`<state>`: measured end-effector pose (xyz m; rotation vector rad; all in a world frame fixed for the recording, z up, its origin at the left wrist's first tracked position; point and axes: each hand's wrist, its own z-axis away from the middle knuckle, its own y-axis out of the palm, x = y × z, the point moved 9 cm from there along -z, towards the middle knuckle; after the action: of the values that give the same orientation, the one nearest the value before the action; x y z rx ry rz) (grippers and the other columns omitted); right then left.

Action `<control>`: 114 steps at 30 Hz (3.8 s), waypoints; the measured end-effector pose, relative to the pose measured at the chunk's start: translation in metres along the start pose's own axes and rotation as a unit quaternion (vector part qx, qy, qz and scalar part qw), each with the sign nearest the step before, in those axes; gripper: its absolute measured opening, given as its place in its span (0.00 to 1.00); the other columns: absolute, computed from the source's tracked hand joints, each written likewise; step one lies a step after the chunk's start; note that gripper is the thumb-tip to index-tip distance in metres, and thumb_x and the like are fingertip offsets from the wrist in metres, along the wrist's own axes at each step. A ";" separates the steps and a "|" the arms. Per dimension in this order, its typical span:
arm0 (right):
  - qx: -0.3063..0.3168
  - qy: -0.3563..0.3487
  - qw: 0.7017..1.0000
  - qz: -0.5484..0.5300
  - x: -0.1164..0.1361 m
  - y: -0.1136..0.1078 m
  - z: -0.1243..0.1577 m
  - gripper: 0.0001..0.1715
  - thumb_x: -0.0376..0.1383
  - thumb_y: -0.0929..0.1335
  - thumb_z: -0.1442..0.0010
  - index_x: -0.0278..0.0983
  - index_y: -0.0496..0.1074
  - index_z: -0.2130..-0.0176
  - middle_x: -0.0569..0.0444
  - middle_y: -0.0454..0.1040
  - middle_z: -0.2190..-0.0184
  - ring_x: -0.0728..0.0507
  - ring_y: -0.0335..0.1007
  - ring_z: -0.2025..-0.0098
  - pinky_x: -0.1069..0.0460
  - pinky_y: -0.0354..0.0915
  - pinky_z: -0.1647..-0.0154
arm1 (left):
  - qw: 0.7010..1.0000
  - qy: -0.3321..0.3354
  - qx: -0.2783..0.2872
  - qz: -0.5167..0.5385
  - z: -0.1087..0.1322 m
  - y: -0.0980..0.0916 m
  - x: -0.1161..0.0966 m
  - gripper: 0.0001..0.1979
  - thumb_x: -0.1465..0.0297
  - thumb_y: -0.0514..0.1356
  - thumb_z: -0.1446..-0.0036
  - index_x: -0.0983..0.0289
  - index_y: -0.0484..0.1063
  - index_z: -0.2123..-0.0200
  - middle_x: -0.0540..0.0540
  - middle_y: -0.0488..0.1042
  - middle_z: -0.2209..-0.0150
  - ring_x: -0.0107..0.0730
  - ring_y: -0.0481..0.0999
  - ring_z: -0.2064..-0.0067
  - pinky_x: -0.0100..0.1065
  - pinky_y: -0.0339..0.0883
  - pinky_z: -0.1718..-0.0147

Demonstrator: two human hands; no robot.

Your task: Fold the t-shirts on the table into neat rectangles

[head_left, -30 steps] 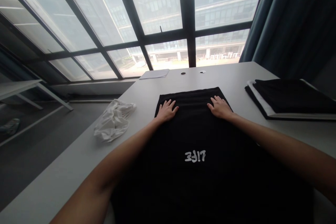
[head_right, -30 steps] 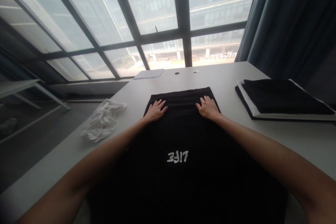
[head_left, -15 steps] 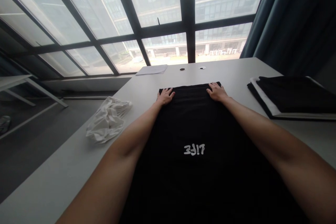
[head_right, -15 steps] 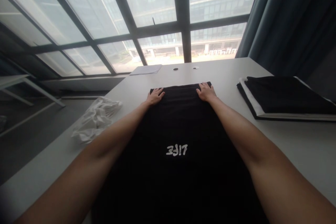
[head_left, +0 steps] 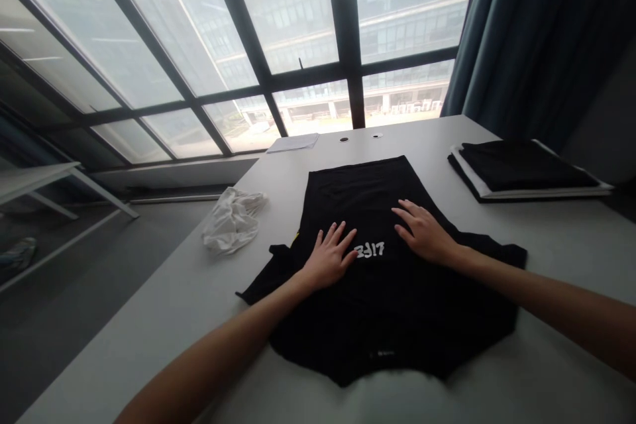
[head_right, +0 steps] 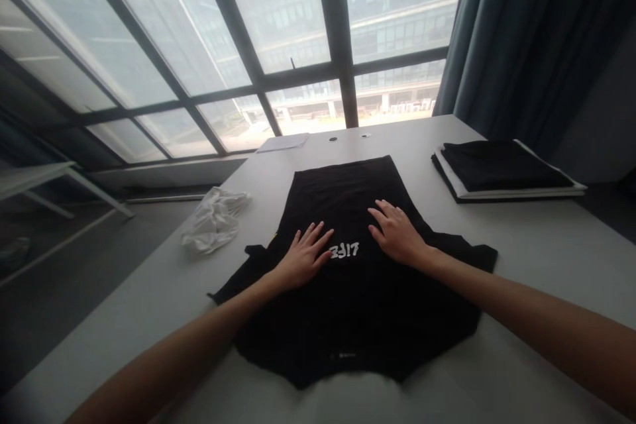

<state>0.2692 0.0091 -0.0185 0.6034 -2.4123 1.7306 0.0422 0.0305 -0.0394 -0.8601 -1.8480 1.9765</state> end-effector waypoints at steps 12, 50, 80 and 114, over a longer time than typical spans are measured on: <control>-0.010 0.021 0.999 -0.028 -0.016 -0.019 0.089 0.30 0.46 0.59 0.30 0.35 0.67 0.37 0.41 0.62 0.33 0.36 0.53 0.30 0.38 0.52 0.30 | 0.997 -0.044 -0.061 -0.013 0.062 -0.011 0.012 0.28 0.53 0.46 0.30 0.52 0.56 0.30 0.55 0.53 0.28 0.46 0.47 0.27 0.55 0.45 0.32; -0.068 0.311 0.935 0.156 -0.137 -0.115 0.128 0.26 0.46 0.56 0.31 0.35 0.76 0.60 0.37 0.78 0.60 0.33 0.75 0.57 0.43 0.65 0.57 | 0.987 -0.038 -0.150 -0.042 0.060 -0.013 0.052 0.25 0.58 0.49 0.32 0.62 0.69 0.38 0.62 0.64 0.34 0.52 0.61 0.32 0.56 0.54 0.35; 0.157 -0.305 0.936 -0.072 0.144 -0.056 0.158 0.04 0.36 0.71 0.42 0.40 0.75 0.63 0.52 0.73 0.62 0.43 0.68 0.59 0.47 0.63 0.55 | 0.949 0.296 0.105 -0.009 0.158 -0.032 -0.123 0.11 0.64 0.69 0.43 0.59 0.74 0.59 0.51 0.74 0.61 0.36 0.72 0.57 0.36 0.63 0.52; 0.119 -0.092 0.989 0.002 0.064 0.007 0.134 0.37 0.55 0.58 0.30 0.45 0.54 0.29 0.48 0.48 0.27 0.35 0.40 0.26 0.33 0.43 0.29 | 0.991 0.129 0.025 0.015 0.128 0.002 -0.056 0.29 0.54 0.48 0.29 0.47 0.47 0.28 0.53 0.47 0.27 0.46 0.43 0.26 0.59 0.39 0.32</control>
<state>0.2267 -0.1297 -0.0502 0.8213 -2.3363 2.0671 0.0085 -0.1052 -0.0298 -1.0769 -1.6417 1.8220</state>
